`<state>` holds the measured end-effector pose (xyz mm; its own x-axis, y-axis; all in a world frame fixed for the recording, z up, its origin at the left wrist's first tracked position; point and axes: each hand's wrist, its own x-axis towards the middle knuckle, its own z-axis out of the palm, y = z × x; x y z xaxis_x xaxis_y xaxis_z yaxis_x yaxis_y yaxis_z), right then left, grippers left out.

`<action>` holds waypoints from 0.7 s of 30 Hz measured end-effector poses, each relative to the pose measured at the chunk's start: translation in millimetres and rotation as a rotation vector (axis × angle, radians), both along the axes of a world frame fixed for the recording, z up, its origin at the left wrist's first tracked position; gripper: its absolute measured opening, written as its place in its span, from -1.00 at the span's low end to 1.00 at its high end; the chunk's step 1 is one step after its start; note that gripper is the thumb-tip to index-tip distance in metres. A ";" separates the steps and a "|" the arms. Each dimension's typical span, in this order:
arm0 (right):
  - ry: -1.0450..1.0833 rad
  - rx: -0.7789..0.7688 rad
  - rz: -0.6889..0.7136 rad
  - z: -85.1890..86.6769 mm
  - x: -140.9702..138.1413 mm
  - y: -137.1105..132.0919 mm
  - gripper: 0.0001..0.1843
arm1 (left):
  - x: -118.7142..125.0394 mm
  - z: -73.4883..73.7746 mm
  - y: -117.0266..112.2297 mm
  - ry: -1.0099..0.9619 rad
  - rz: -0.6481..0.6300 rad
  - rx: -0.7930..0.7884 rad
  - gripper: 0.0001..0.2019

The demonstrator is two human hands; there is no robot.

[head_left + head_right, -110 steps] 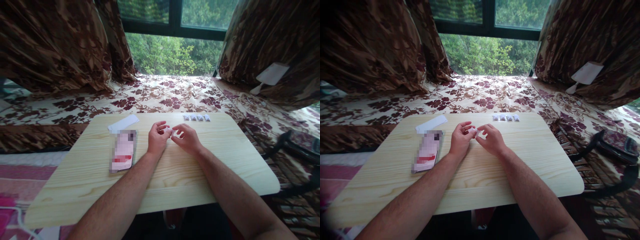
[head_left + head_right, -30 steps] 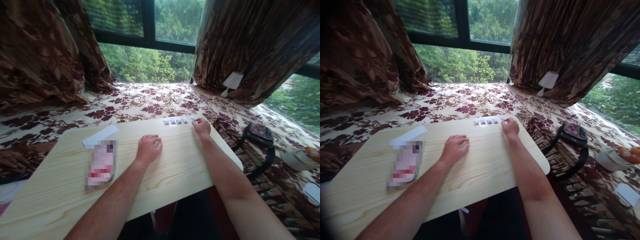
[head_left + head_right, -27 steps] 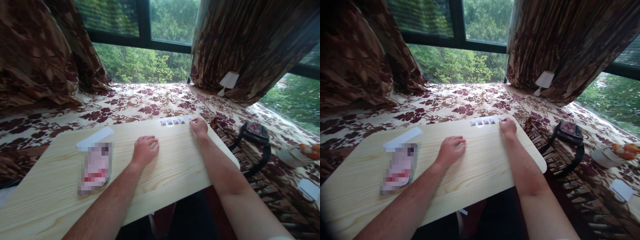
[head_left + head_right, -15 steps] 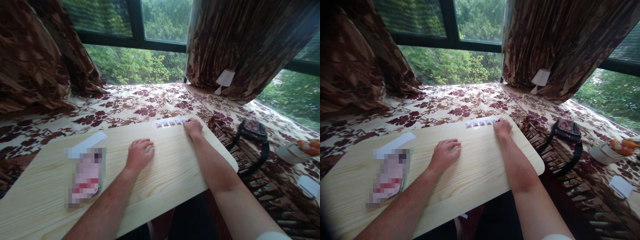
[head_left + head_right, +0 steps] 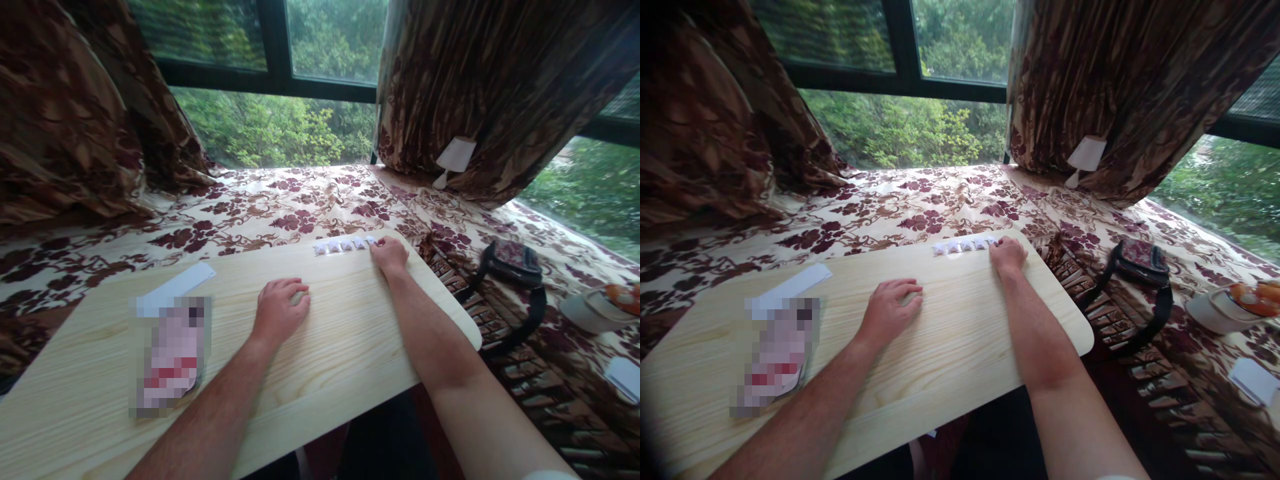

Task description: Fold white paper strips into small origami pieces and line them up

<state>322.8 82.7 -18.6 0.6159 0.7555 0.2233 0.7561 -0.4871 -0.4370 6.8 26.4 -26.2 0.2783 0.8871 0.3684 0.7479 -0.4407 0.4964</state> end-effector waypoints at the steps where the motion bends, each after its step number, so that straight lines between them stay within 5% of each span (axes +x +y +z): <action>1: -0.004 0.003 -0.002 -0.1 0.0 -0.1 -0.64 | 0.1 -0.2 0.0 0.000 0.000 0.001 -0.79; 21: -0.019 0.034 -0.005 -1.3 -3.7 -10.0 -0.59 | 0.3 -1.3 -0.6 -0.009 0.007 -0.002 -0.80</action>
<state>319.1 72.7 -19.9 0.6148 0.7444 0.2607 0.7622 -0.4757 -0.4391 7.2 25.9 -27.5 0.2685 0.8896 0.3694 0.7463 -0.4346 0.5042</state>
